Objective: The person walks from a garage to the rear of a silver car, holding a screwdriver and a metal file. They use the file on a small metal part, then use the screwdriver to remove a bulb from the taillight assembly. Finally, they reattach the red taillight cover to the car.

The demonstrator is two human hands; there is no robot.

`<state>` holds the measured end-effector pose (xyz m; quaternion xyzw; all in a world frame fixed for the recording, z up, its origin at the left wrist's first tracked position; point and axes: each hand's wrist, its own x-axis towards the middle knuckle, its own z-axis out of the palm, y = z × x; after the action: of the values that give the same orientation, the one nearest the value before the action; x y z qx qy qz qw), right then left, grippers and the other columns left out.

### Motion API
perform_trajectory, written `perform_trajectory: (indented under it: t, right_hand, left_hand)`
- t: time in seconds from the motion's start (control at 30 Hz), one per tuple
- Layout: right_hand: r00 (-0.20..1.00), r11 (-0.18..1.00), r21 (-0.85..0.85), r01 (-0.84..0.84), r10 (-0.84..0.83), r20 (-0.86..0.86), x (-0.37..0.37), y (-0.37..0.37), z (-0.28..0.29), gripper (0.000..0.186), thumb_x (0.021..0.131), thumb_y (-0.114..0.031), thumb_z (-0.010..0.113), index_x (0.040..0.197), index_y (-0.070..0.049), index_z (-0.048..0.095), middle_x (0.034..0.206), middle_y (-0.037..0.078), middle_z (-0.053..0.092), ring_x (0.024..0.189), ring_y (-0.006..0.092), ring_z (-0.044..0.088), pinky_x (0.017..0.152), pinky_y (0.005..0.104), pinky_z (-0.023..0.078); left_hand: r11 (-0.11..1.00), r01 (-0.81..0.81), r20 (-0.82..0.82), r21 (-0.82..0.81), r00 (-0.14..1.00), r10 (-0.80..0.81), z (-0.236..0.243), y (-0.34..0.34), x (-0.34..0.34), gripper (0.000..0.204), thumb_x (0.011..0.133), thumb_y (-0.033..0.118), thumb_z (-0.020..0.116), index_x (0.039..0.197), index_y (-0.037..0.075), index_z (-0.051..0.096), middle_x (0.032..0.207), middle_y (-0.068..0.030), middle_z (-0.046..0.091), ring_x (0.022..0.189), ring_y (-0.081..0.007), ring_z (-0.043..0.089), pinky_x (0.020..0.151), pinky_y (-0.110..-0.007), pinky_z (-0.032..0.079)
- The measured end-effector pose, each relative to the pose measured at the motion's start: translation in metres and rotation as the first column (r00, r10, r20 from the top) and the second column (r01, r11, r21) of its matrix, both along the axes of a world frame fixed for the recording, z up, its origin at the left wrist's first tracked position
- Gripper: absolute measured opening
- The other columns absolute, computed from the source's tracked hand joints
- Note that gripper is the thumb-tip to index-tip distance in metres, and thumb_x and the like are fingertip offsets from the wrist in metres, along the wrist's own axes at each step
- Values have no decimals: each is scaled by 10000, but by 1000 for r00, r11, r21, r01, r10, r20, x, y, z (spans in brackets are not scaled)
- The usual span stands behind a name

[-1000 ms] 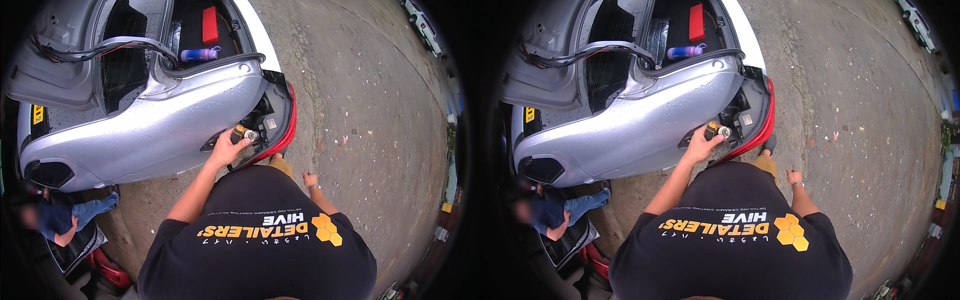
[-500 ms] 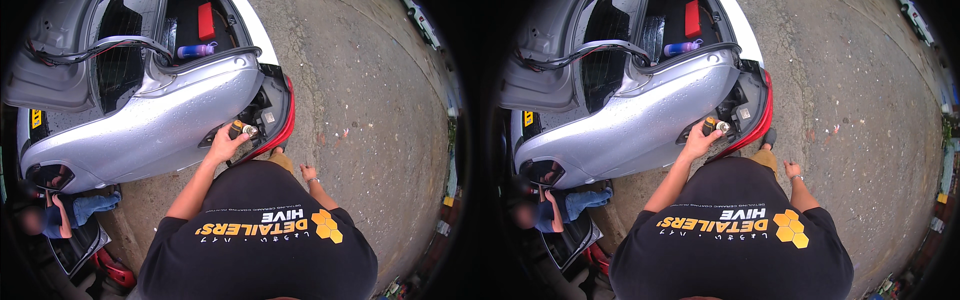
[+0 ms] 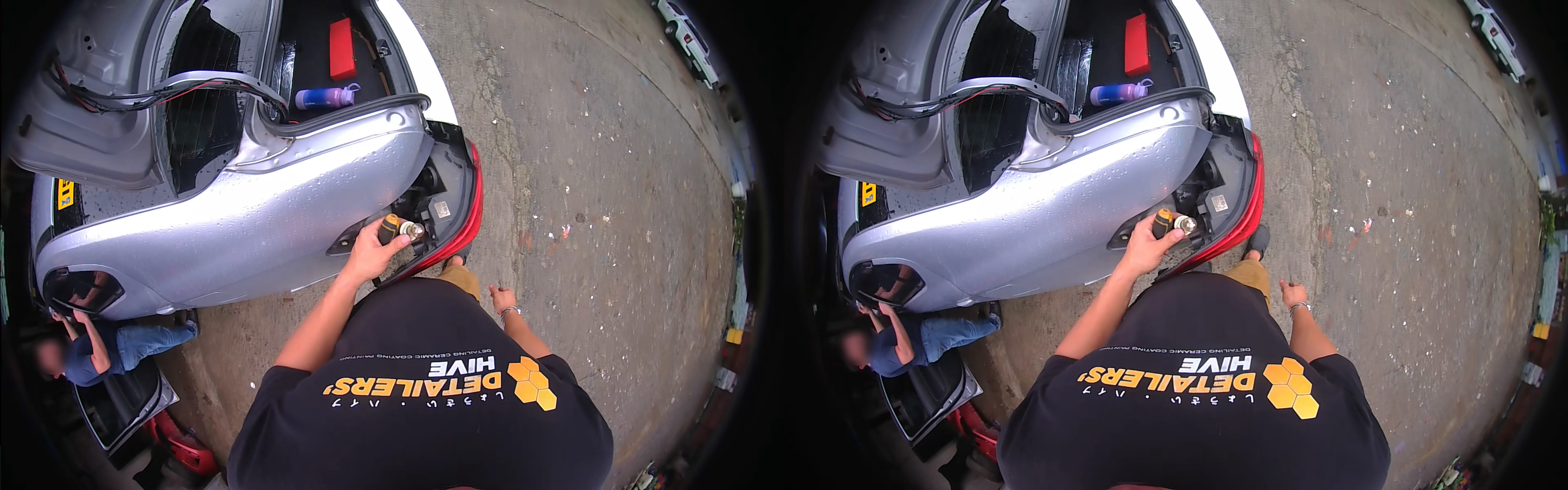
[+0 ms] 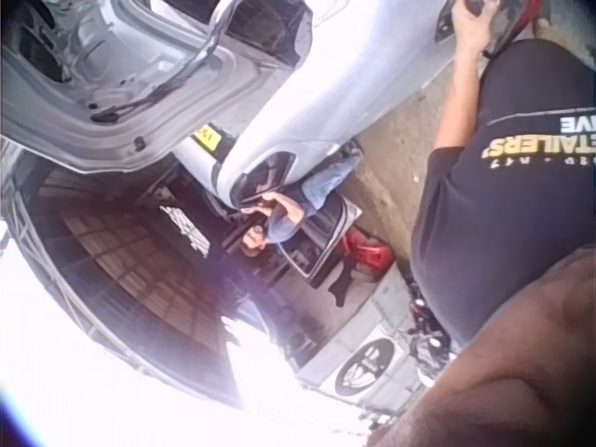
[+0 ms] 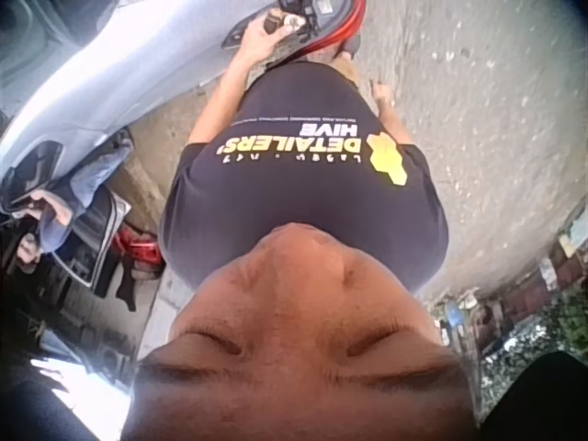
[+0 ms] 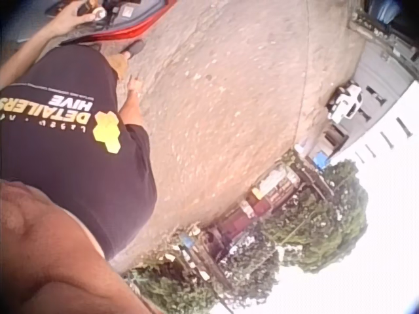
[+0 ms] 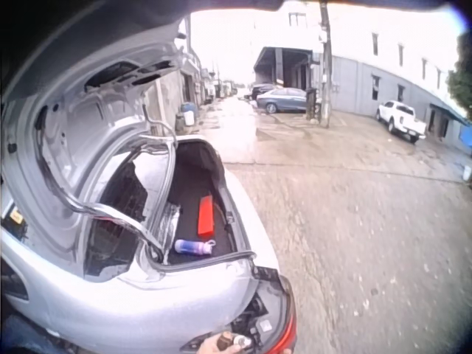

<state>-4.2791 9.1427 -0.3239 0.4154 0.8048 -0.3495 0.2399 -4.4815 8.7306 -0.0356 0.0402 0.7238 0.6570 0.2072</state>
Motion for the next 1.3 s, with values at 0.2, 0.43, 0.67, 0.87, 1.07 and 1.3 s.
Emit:
perform_trajectory:
  t: [0.2,0.43,0.67,0.87,1.07,1.3]
  right_hand:
    - [1000,1000,-18,5,-5,-11,-9,-6,16,501,903,-470,654,957,22,732,927,201,738,938,351,701,865,424,515]
    - [996,998,28,-58,59,-63,-2,-11,17,472,906,-478,656,935,-12,721,858,148,725,778,265,680,739,396,532]
    - [998,996,-64,65,-66,-11,11,-16,15,506,886,-483,677,909,19,732,889,173,743,881,315,707,835,401,523]
    - [1000,1000,-16,19,-19,-13,21,-12,14,501,886,-480,670,940,15,733,925,179,743,916,326,705,857,405,521]
    - [999,1000,-22,18,-17,29,16,-12,17,502,889,-489,658,963,1,740,958,184,742,949,337,703,875,415,518]
    - [999,998,-37,52,-52,16,14,-13,24,516,890,-495,661,975,8,740,946,183,747,945,337,708,873,408,520]
  left_hand:
    - [1000,-16,7,12,1000,16,8,4,2,348,892,265,790,1107,18,671,958,-7,706,884,-87,605,845,-279,493]
    - [999,-9,10,34,1000,9,14,7,2,330,903,254,778,1107,17,675,960,-15,715,883,-85,613,845,-282,497]
    - [1000,-7,-75,-9,997,6,-9,5,3,397,918,312,758,1188,40,657,903,-24,738,664,-49,590,546,-216,469]
    - [1000,-10,-67,25,998,12,-8,6,2,375,922,298,755,1183,45,664,883,-20,732,630,-36,565,529,-206,451]
    - [999,-12,-59,48,998,14,-5,6,2,362,923,291,752,1177,47,667,869,-17,724,627,-37,559,529,-205,445]
    - [999,-6,-68,46,998,9,-8,7,1,358,923,289,754,1167,42,667,875,-22,723,657,-38,571,541,-205,451]
